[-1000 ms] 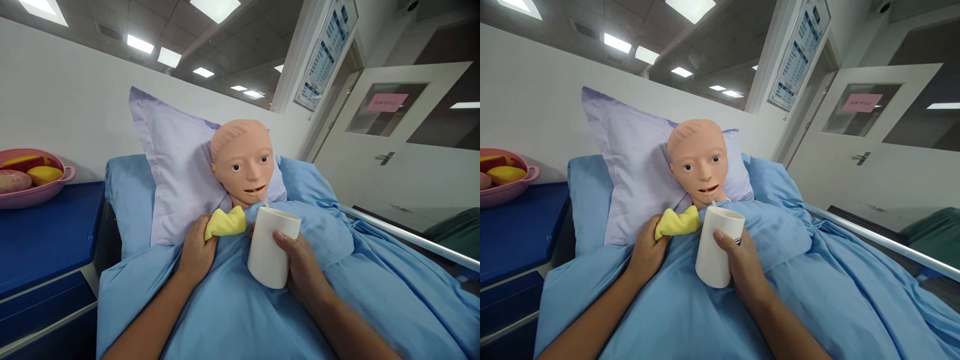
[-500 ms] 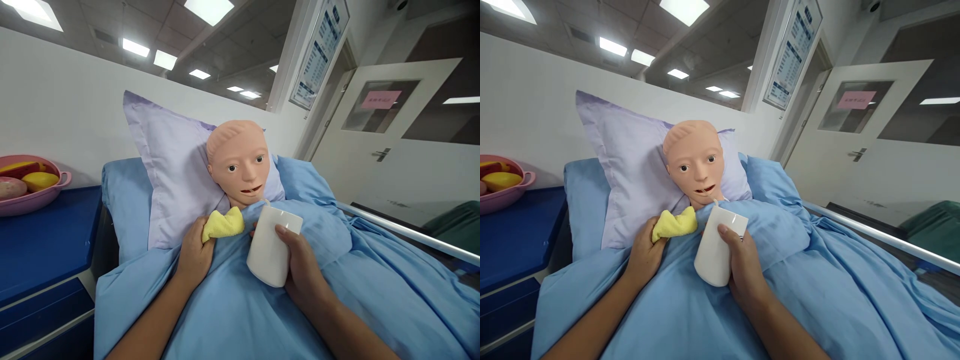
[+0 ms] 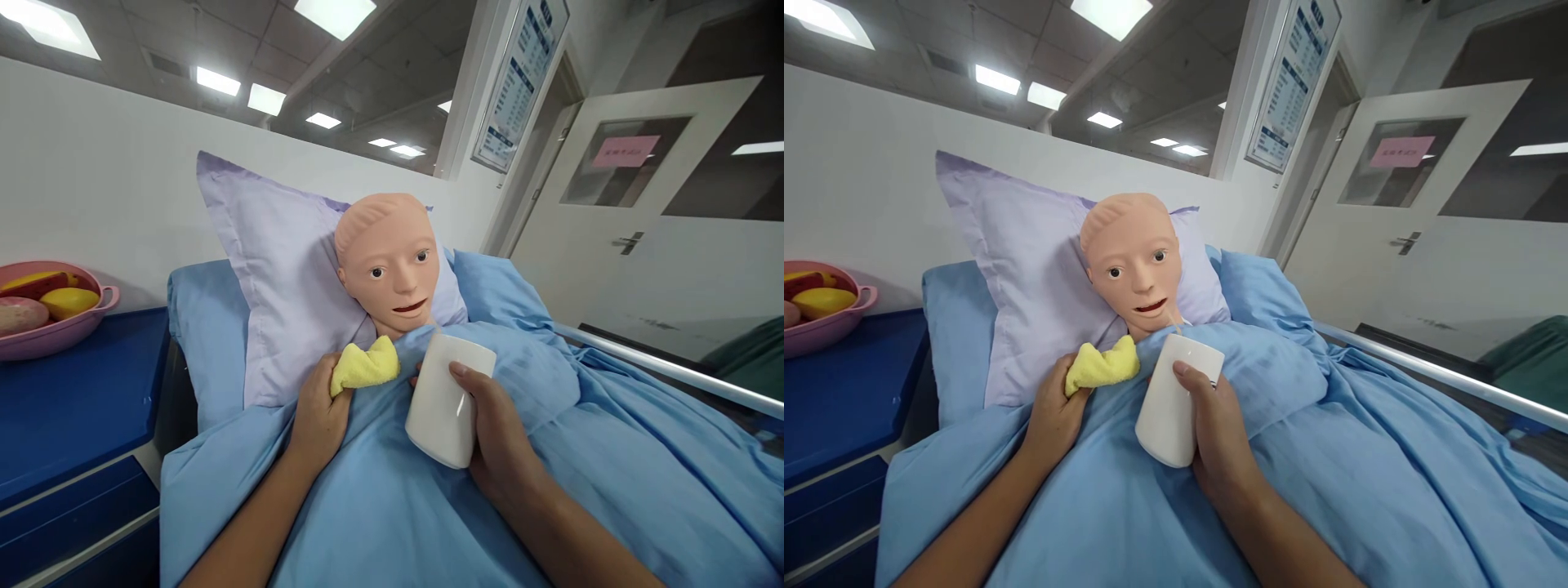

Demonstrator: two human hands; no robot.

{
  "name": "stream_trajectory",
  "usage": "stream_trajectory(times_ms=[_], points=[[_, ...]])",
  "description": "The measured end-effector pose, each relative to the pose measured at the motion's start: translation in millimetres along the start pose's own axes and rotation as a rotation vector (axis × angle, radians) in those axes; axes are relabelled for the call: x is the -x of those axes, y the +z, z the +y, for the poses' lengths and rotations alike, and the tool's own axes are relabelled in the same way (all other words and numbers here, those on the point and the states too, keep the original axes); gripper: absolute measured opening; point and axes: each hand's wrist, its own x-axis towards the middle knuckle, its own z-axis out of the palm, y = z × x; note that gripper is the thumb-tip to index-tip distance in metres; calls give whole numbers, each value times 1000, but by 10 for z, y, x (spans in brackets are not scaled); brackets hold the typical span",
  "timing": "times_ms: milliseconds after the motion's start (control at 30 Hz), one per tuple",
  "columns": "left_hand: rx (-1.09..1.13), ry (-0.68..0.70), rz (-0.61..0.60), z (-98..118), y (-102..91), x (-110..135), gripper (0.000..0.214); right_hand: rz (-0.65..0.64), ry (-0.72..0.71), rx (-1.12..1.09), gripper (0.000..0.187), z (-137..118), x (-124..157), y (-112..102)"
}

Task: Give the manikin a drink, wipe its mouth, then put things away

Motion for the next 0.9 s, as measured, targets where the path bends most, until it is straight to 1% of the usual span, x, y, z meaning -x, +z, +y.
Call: stream_trajectory(times_ms=[267,467,600,767,900], points=[[-1,1,7,16,2,2,23,-32,-57,106,52,20,6,-14],[11,4,9,16,-7,0,24,-133,-84,177,51,-9,-8,-40],[10,15,7,21,-9,5,24,-148,-95,219,52,-41,-11,-50],[-4,10,8,20,-8,7,25,-208,-105,264,52,-47,-56,-109],[-8,9,13,15,-4,-3,25,-217,-104,292,53,-85,-101,-163]])
